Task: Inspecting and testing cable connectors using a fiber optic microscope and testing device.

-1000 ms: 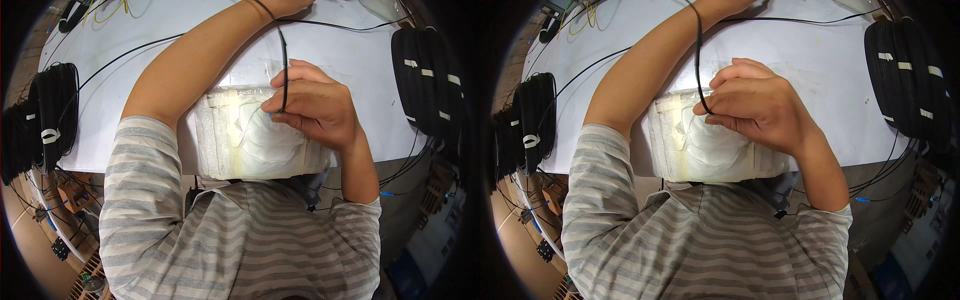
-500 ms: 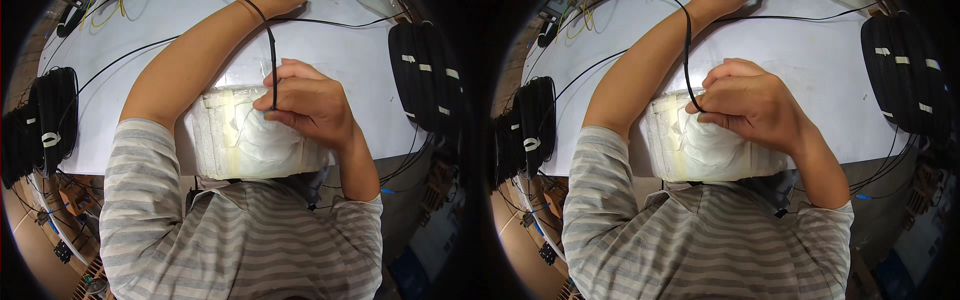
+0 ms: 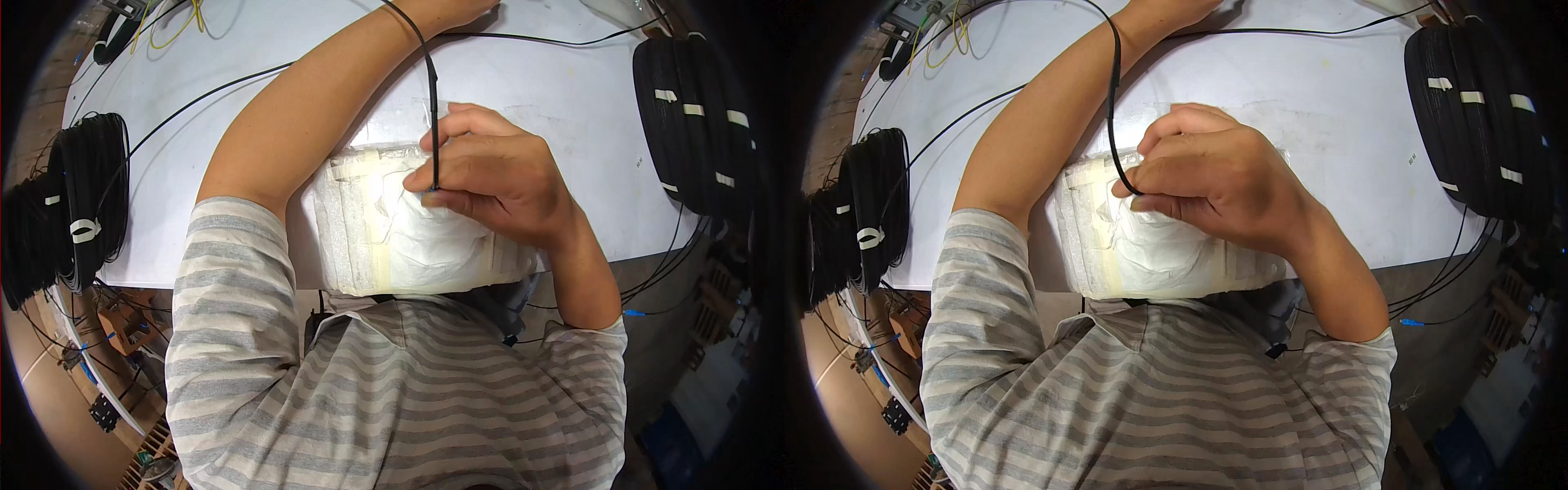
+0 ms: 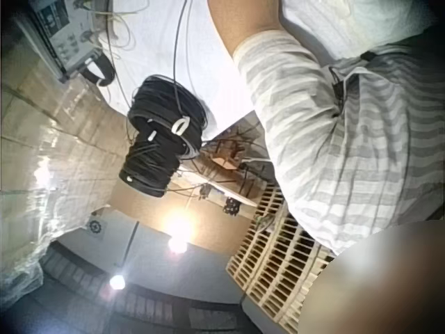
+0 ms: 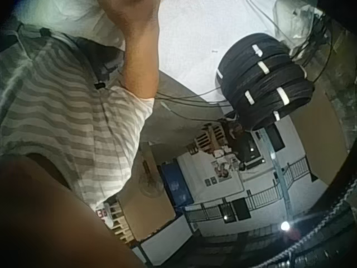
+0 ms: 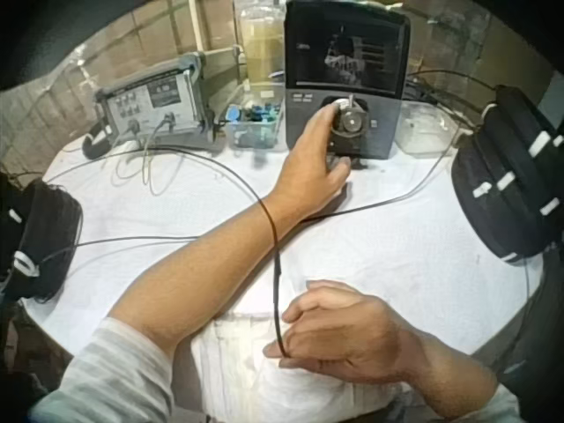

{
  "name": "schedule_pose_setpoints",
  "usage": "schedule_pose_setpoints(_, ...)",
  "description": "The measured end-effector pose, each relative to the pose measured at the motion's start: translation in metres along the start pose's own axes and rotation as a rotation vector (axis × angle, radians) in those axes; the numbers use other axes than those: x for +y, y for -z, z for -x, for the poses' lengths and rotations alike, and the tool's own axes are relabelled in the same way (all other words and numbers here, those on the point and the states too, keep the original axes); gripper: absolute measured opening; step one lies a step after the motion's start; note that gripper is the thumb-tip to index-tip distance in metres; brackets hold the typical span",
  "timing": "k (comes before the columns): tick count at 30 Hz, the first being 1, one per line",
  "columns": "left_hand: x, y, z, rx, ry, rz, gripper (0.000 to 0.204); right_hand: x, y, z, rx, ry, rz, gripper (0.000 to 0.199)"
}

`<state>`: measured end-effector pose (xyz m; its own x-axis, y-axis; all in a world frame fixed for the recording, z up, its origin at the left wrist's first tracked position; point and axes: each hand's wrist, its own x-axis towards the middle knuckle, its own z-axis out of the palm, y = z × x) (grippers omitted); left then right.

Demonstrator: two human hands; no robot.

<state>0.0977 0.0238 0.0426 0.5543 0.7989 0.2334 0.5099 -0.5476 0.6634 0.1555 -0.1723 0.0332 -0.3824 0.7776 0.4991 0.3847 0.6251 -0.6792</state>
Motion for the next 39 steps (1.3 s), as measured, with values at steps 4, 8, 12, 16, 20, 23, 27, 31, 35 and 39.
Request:
schedule_pose_setpoints(4, -0.043, -0.020, -0.008, 0.290, -0.498, 0.250, 0.083, 0.000, -0.003, -0.003, 0.015, 0.013, -0.043, 0.019)
schedule_pose_setpoints(8, -0.043, -0.023, -0.007, 0.303, -0.497, 0.257, 0.083, 0.001, -0.005, 0.000, -0.039, -0.009, -0.038, 0.019)
schedule_pose_setpoints(12, -0.042, -0.024, -0.008, 0.295, -0.490, 0.259, 0.082, -0.001, -0.007, -0.002, 0.039, 0.003, -0.016, 0.018)
schedule_pose_setpoints(16, -0.043, -0.023, -0.009, 0.302, -0.508, 0.258, 0.082, -0.001, -0.004, -0.003, -0.055, 0.016, 0.003, 0.018)
schedule_pose_setpoints(20, -0.041, -0.023, -0.008, 0.303, -0.504, 0.263, 0.082, -0.001, -0.006, -0.003, 0.026, 0.037, -0.022, 0.017)
schedule_pose_setpoints(23, -0.040, -0.021, -0.006, 0.273, -0.453, 0.252, 0.082, -0.002, -0.006, -0.002, -0.055, 0.007, -0.002, 0.017)
schedule_pose_setpoints(27, -0.039, -0.019, -0.006, 0.286, -0.485, 0.235, 0.083, -0.003, -0.006, -0.005, -0.021, 0.009, -0.075, 0.015)
schedule_pose_setpoints(31, -0.037, -0.018, -0.004, 0.261, -0.451, 0.266, 0.082, -0.004, -0.003, -0.005, -0.088, 0.006, -0.035, 0.015)
schedule_pose_setpoints(35, -0.037, -0.019, -0.005, 0.272, -0.464, 0.246, 0.082, -0.002, -0.008, -0.004, -0.020, 0.000, -0.103, 0.014)
schedule_pose_setpoints(39, -0.038, -0.019, -0.006, 0.284, -0.455, 0.268, 0.081, -0.002, -0.005, -0.005, -0.075, 0.002, -0.107, 0.015)
